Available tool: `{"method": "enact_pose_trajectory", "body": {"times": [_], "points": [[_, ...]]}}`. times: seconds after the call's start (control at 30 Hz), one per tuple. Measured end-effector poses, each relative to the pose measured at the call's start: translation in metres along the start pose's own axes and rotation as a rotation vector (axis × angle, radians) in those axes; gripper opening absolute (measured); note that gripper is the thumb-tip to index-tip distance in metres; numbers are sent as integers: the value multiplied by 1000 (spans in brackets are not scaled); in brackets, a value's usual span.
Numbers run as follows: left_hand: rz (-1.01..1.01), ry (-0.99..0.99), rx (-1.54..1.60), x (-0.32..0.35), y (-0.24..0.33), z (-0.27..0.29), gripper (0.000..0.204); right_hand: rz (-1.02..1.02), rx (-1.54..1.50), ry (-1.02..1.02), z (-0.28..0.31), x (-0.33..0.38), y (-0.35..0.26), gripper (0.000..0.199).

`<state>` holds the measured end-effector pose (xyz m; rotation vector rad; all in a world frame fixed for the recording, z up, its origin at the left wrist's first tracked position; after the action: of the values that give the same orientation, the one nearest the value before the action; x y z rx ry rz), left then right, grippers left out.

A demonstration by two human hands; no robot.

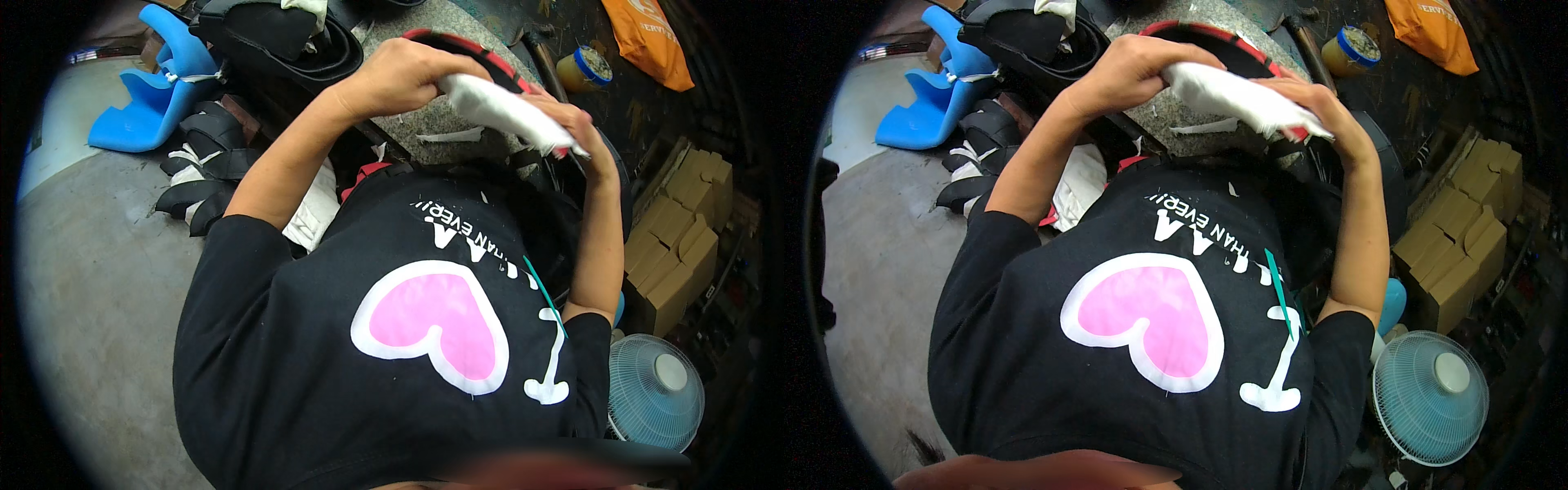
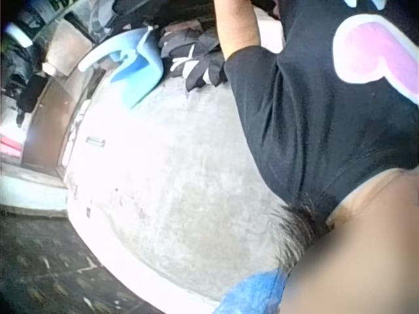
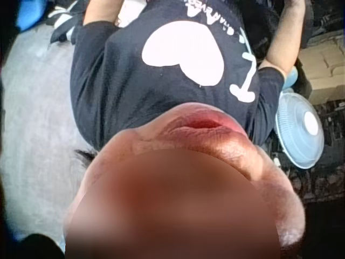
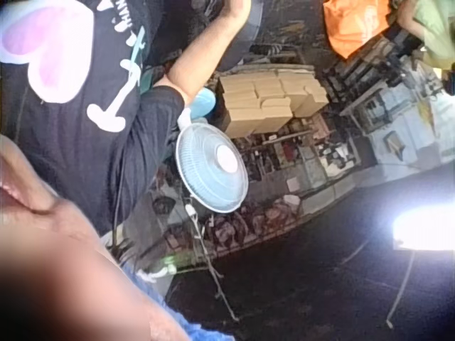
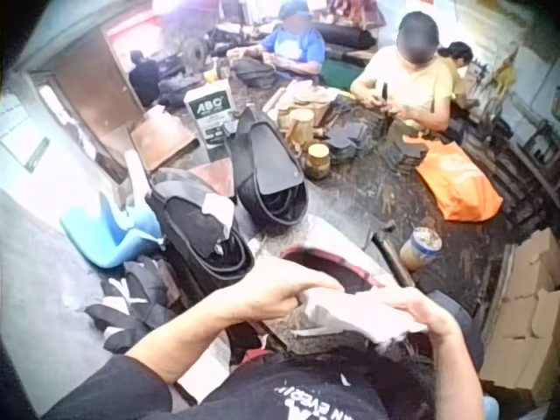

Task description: The person inserts a white fabric liner into a black shoe, trims the excess with scissors, and repeats the process on a second shoe. The person handles the shoes and scissors throughout the clip.

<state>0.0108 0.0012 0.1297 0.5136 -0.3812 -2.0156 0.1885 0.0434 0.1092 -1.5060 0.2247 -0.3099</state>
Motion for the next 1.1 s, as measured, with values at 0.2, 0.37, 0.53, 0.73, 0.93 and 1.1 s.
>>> {"method": "enact_pose_trajectory", "body": {"times": [0.2,0.37,0.53,0.73,0.93,1.1], "points": [[173,-202,668,-6,-27,-19,35,-102,-571,493,9,22,28,52],[379,-34,815,-9,-54,-24,46,-82,-627,681,5,12,57,29],[637,-185,1077,-5,-79,-44,51,-102,-672,766,3,9,81,26],[480,-656,845,-8,-62,-67,68,-94,-725,838,-8,4,104,28],[206,-501,542,-34,-48,-37,68,310,-520,968,5,10,67,39],[219,-430,691,-27,-57,-27,74,-209,168,874,38,35,74,38]]}}
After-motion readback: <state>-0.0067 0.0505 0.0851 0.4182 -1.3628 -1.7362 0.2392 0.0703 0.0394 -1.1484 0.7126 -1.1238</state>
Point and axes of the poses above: each hand's wrist, its own x-axis away from the middle knuckle, its own z-axis out of the back of the hand, y = z × x, the point moved 9 cm from there along -x, towards the middle knuckle, and after that the axes turned 14 degrees about -x, right-handed, at the moved point
